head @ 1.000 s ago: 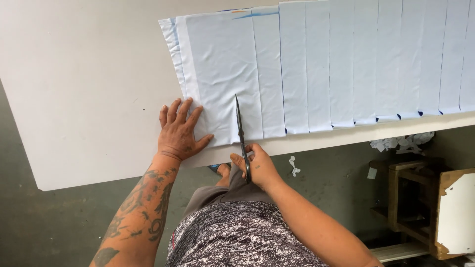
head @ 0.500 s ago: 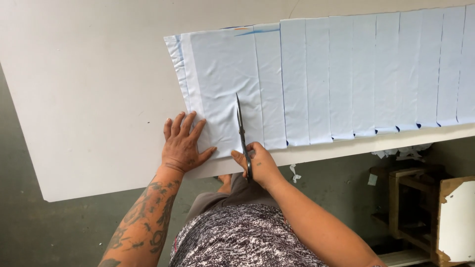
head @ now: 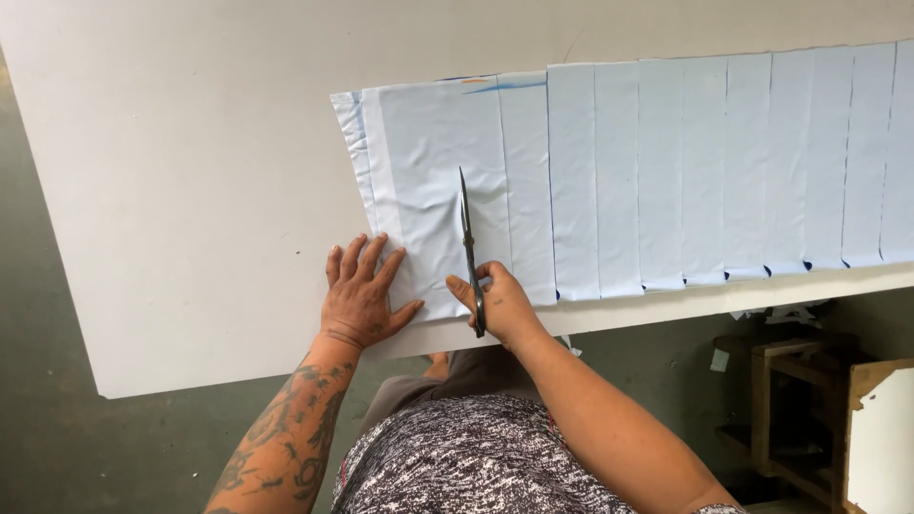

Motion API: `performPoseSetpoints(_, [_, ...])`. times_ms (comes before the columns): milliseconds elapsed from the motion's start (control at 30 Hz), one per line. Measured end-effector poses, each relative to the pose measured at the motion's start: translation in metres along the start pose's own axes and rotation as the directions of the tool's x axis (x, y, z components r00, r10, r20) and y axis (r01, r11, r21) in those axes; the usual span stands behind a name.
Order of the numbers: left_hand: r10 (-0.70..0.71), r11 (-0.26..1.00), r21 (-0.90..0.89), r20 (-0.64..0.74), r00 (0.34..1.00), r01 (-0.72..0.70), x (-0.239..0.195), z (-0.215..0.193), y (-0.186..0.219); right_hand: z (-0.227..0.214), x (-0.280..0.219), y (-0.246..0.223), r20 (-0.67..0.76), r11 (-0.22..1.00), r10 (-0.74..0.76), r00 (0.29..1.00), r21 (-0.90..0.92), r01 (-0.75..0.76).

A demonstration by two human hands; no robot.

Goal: Cutting a large piece of light blue fabric into multiple narrow strips using industrial scissors on a cutting table.

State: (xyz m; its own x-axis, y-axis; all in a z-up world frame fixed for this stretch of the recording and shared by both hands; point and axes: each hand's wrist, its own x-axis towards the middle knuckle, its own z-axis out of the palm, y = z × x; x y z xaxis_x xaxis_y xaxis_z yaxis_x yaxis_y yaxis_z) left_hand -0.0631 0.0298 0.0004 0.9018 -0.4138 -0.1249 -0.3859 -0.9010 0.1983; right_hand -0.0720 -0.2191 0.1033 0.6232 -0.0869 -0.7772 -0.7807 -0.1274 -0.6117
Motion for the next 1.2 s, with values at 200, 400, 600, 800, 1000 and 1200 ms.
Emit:
performPoseSetpoints(200, [0.007,1.000,-0.010,-0.020,1.000,-0.007,0.001,0.000,0.000,-0.001,0.007,-0.008,0.010,0.998,-0.045,0.999,-0.053,0.046])
performPoseSetpoints(400, [0.014,1.000,-0.010,-0.023,1.000,-0.014,0.001,-0.001,0.001,-0.002,0.015,-0.024,-0.006,1.000,-0.002,1.000,0.030,0.002])
performPoseSetpoints(600, [0.003,1.000,0.000,0.009,1.000,-0.003,0.001,-0.004,0.000,-0.001,0.030,-0.034,0.002,0.999,-0.045,0.999,-0.024,0.045])
performPoseSetpoints(800, [0.003,1.000,-0.011,0.028,1.000,-0.003,0.003,-0.002,-0.002,-0.003,0.042,-0.039,-0.018,0.998,-0.029,0.999,0.051,0.030])
performPoseSetpoints(1000, [-0.017,1.000,0.012,0.075,0.997,0.016,0.000,0.000,-0.001,-0.005,0.052,-0.056,-0.019,0.998,-0.053,0.998,0.019,0.053])
performPoseSetpoints(1200, [-0.003,1.000,-0.006,0.026,1.000,0.003,0.000,0.007,-0.004,-0.004,0.055,-0.065,-0.021,0.999,-0.022,1.000,0.049,0.023])
